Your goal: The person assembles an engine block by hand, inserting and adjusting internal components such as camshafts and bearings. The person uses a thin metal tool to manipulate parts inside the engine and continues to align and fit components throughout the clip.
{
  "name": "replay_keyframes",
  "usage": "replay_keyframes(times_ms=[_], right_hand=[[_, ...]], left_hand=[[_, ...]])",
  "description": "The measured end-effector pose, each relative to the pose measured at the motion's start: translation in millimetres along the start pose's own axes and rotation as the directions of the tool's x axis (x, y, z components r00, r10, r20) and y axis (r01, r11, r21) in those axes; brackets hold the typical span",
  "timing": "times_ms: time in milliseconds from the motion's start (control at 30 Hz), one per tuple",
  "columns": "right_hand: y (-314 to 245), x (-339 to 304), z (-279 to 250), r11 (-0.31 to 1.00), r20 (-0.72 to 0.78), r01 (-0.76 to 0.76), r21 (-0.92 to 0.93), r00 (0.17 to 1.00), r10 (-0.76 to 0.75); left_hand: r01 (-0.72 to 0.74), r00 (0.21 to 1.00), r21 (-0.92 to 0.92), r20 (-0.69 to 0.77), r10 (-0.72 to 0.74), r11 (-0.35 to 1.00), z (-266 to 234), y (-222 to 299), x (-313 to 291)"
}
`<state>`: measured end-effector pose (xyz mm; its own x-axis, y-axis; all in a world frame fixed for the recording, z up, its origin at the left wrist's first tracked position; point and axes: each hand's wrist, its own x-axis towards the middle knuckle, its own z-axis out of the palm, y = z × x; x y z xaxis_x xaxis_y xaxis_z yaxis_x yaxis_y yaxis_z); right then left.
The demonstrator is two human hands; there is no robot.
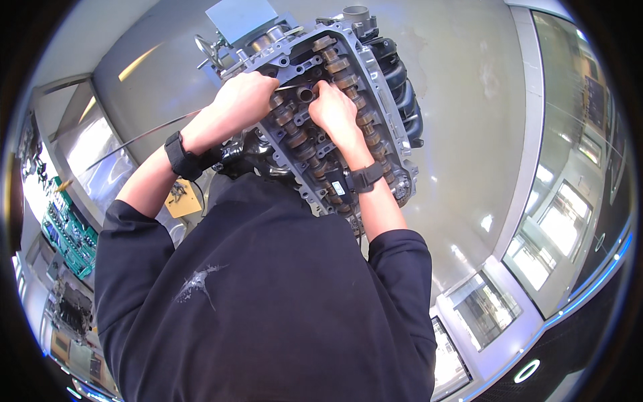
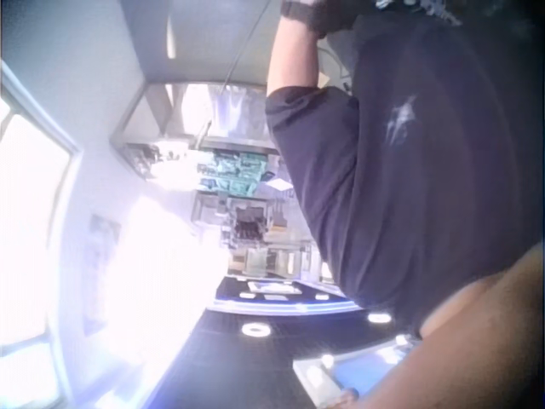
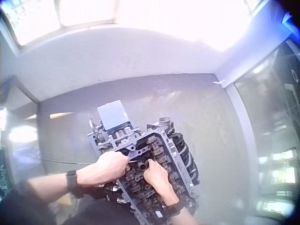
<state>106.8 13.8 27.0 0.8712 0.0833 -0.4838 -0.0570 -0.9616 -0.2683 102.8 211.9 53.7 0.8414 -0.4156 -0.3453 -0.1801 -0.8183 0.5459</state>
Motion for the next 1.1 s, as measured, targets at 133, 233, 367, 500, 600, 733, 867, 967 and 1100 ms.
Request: replay_keyframes(times_ms=[133,233,367,500,600,733,867,967,1100], right_hand=[[6,-3,5,0.993,-0.056,-0.013,0.121,0.998,0.02],[4,-5,9,0.979,-0.093,-0.004,0.202,0.995,0.024],[-2,-9,9,0.995,-0.067,-0.032,0.091,0.997,0.038],[-5,-11,16,0.999,-0.199,0.053,-0.015,0.979,-0.055],[-10,-8,8,0.999,-0.122,0.004,-0.048,0.993,-0.01],[-7,-7,11,0.988,-0.089,0.007,-0.153,0.996,-0.02],[-10,-4,10,0.989,-0.075,-0.014,-0.148,0.997,0.003],[-4,-3,14,0.993,-0.089,-0.007,-0.117,0.996,-0.003],[-2,-4,16,0.997,-0.158,0.053,-0.064,0.985,-0.063]], left_hand=[[-0.005,1.0,0.001,-0.006,0.005,1.0,-1,3,1],[0.014,1.0,0.009,0.014,-0.014,1.0,-6,4,2],[0.008,1.0,-0.018,0.001,-0.008,1.0,-8,0,1],[0.035,0.999,-0.04,-0.004,-0.035,0.999,-7,-3,-1],[0.036,0.999,-0.04,-0.012,-0.036,0.999,-6,-3,-3],[0.043,0.999,-0.049,-0.03,-0.044,0.998,-3,0,-4],[0.055,0.998,-0.074,-0.021,-0.057,0.996,-6,1,-6],[0.065,0.998,-0.089,-0.001,-0.066,0.994,-6,0,-6],[0.052,0.998,-0.074,-0.031,-0.054,0.996,1,0,-3]])
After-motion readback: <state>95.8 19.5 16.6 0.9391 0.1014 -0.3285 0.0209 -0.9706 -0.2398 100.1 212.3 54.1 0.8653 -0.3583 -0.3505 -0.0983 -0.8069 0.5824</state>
